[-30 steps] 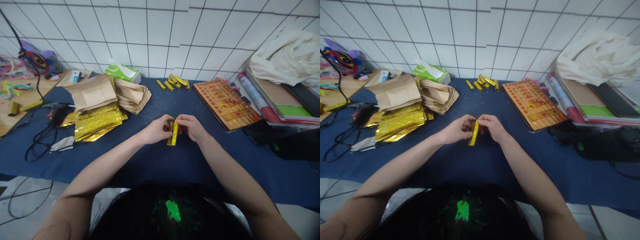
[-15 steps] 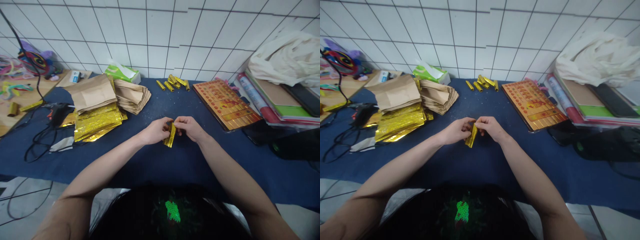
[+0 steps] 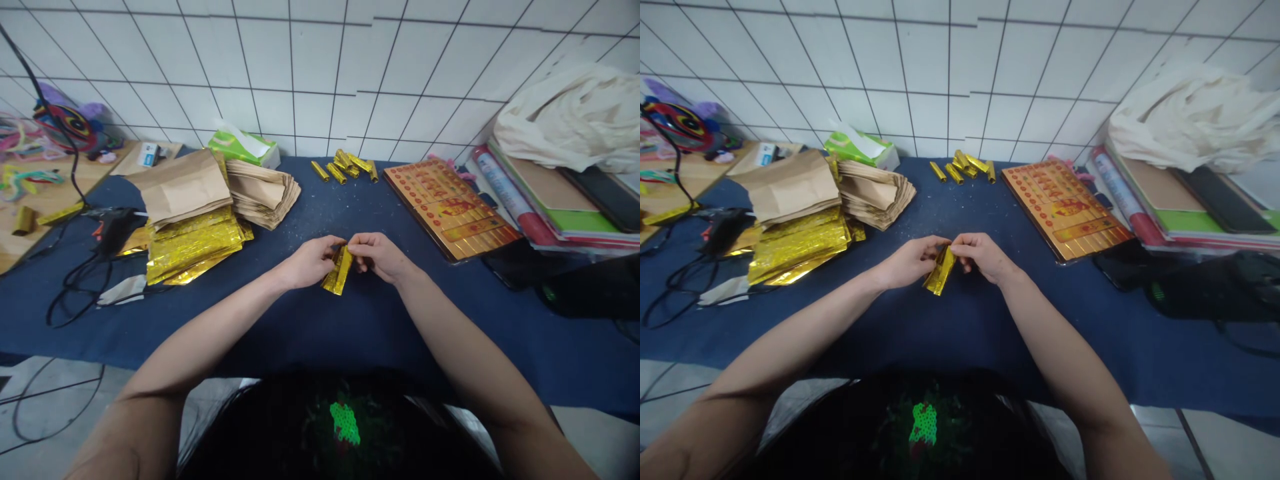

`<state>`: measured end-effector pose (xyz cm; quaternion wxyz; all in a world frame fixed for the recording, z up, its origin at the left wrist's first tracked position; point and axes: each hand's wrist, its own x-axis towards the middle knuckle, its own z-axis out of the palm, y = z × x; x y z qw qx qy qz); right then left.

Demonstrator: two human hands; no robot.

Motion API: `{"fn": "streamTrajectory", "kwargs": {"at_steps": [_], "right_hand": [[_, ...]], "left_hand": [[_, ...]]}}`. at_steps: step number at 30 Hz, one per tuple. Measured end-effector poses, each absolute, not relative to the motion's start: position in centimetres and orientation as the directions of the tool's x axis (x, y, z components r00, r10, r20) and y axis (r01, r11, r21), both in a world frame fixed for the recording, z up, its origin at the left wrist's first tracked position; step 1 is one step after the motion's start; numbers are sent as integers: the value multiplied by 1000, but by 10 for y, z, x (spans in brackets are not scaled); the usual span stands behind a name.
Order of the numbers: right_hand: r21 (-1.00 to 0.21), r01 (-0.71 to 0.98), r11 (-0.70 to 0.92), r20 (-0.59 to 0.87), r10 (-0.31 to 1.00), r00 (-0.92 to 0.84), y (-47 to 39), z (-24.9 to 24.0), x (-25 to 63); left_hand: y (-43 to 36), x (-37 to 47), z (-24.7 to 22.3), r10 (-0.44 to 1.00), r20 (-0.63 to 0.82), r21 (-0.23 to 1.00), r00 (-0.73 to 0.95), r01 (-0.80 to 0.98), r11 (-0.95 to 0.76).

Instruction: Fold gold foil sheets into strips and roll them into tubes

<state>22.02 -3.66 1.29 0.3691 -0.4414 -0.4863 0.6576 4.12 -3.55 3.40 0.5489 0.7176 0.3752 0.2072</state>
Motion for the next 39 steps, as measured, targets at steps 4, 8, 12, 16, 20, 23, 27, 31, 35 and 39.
{"fn": "streamTrajectory", "kwargs": {"at_steps": [4,8,12,16,20,23,27,31,35,39], "right_hand": [[-964,-90,-252,-202,907,-370,-37,12,220],[-962,-96,-255,-200,900,-386,-38,11,220],[-967,-65,-245,-198,890,-411,-37,10,219],[-974,-18,-226,-199,889,-413,-37,10,218],[-974,39,-225,-222,896,-385,-37,10,216],[-970,57,-236,-241,904,-352,-38,9,214],[-973,73,-219,-231,931,-283,-38,8,211],[-978,55,-201,-208,947,-245,-38,6,209],[-986,-12,-166,-161,968,-193,-39,7,207],[-979,-114,-166,-151,980,-128,-39,7,203]], "left_hand": [[-33,42,32,814,-41,913,579,352,-205],[-33,42,27,846,8,870,533,413,-269],[-39,43,30,856,9,788,517,523,-324],[-44,44,36,860,17,727,510,584,-361],[-44,44,37,855,24,723,519,581,-373],[-43,44,35,853,18,723,522,583,-372],[-43,43,34,854,18,727,520,580,-368],[-45,43,36,846,17,726,533,575,-377],[-44,43,36,840,19,755,543,543,-368],[-40,43,33,818,-27,868,574,419,-265]]}}
